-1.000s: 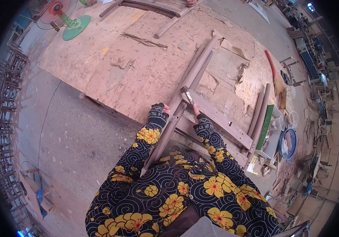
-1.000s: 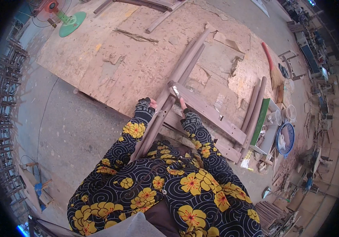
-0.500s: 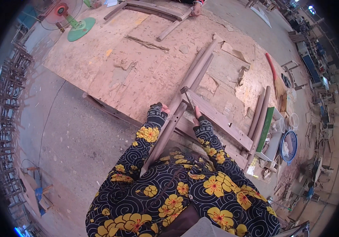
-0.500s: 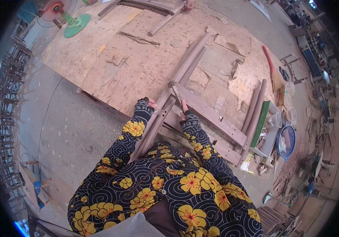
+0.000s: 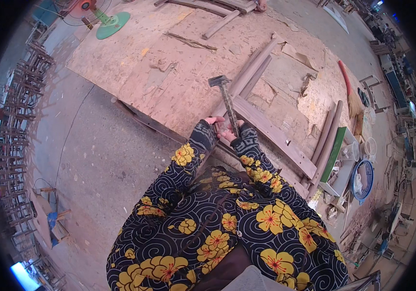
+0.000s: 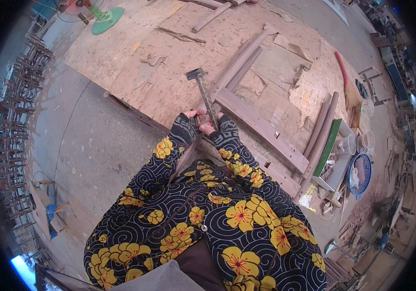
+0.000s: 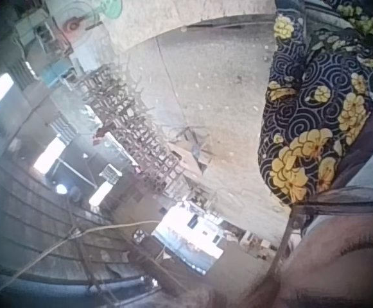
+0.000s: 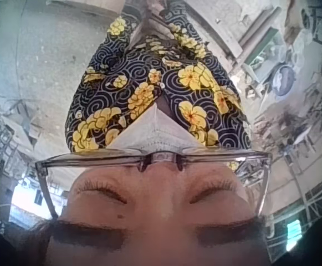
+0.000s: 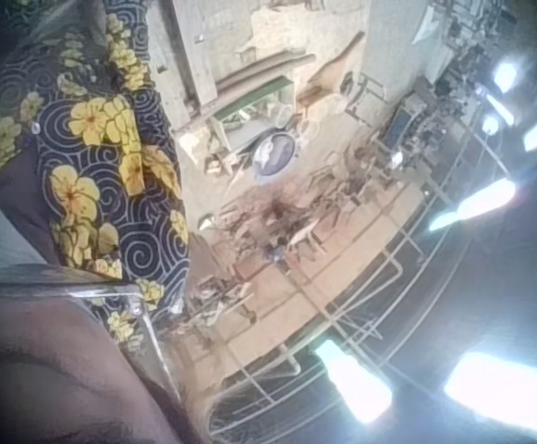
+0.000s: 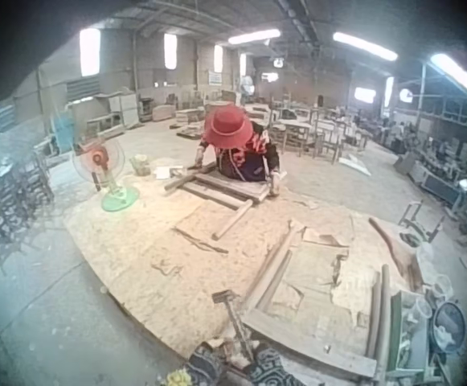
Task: Assembling a wooden chair frame by joining components and tapping them into place with a hammer.
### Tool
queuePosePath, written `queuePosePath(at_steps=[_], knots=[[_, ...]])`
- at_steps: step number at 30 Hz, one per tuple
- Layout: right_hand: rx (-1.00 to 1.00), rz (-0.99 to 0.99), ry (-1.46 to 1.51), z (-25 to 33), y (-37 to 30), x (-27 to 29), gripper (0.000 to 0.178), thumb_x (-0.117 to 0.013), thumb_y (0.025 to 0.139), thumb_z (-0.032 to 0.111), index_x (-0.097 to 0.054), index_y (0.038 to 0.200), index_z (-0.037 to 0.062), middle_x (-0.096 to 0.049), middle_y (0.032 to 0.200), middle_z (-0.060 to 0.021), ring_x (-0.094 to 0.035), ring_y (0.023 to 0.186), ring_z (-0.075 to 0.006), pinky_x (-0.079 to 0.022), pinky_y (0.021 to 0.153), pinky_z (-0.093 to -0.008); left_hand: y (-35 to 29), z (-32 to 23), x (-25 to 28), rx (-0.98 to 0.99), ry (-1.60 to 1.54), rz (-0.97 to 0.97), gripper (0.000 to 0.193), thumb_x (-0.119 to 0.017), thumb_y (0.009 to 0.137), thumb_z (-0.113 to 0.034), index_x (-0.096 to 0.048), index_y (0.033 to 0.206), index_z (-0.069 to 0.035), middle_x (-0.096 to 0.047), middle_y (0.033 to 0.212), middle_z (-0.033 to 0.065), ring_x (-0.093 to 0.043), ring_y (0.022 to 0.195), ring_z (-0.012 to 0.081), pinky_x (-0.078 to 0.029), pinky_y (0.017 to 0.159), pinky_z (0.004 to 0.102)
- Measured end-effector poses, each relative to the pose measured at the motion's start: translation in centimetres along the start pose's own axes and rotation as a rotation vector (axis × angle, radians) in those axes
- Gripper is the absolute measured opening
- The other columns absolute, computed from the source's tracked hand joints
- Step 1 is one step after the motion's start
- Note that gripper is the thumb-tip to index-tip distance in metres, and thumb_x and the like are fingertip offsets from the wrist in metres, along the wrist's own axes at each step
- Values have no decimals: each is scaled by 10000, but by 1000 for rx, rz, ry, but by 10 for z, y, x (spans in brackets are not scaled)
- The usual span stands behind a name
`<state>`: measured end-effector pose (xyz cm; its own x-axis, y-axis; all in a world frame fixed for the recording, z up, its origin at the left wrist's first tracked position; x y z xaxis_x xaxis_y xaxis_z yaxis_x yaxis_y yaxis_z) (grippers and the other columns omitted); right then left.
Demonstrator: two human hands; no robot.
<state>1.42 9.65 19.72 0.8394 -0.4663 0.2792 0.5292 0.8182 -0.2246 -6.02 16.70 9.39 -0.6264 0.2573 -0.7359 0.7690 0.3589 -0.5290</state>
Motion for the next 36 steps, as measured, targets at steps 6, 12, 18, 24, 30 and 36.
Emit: queuePosePath(at_steps=[6, 12, 18, 24, 30, 36], knots=[[29, 29, -10, -12, 7, -6, 275, -642, 699, 158, -500, 901, 37, -533, 758, -22, -515, 695, -107, -430, 634, -232, -10, -1, -21, -204, 298, 89, 303, -522, 793, -144, -473, 1037, 28, -542, 756, 77, -503, 614, 119, -422, 546, 212], [8, -30, -32, -40, 14, -4, 278, -600, 734, 211, -494, 912, 26, -562, 764, -78, -546, 699, -154, -442, 635, -268, -20, -15, -19, -337, 505, 87, 348, -524, 783, -94, -447, 1095, 39, -557, 811, 92, -526, 675, 123, -440, 597, 217], [162, -120, -303, -35, 14, -8, 257, -548, 760, 187, -511, 946, 14, -556, 777, -140, -550, 716, -232, -438, 657, -307, -16, -16, -15, -229, 497, 156, 417, -530, 776, -53, -398, 1156, 53, -553, 950, 115, -537, 829, 139, -450, 715, 247], [225, -65, -319, -31, 18, -22, 272, -538, 758, 233, -509, 945, 38, -552, 815, -179, -549, 759, -301, -433, 660, -355, -17, -24, 0, -245, 561, 115, 320, -531, 771, -32, -459, 1068, 63, -572, 871, 129, -557, 789, 158, -471, 713, 259], [111, -47, -191, -73, 44, -12, 255, -536, 737, 236, -521, 914, 53, -561, 764, -149, -556, 745, -282, -430, 674, -354, -22, -56, 38, -327, 396, -115, 265, -561, 720, 28, -493, 976, 48, -566, 834, 147, -571, 707, 191, -505, 643, 276], [-10, 32, -498, -99, 47, 0, 303, -544, 704, 277, -538, 915, 59, -573, 777, -155, -558, 768, -288, -431, 681, -356, -28, -70, 107, -459, 282, -299, 230, -509, 756, 46, -452, 979, 33, -549, 884, 166, -570, 740, 217, -517, 661, 317]])
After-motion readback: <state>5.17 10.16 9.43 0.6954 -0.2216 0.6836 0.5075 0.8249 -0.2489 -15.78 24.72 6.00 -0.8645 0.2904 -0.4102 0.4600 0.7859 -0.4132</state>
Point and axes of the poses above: each hand's wrist, its own y-axis towards the middle knuckle, its own x-axis out of the back of the hand, z = x × y, the point moved 10 cm from there along y, towards the middle knuckle
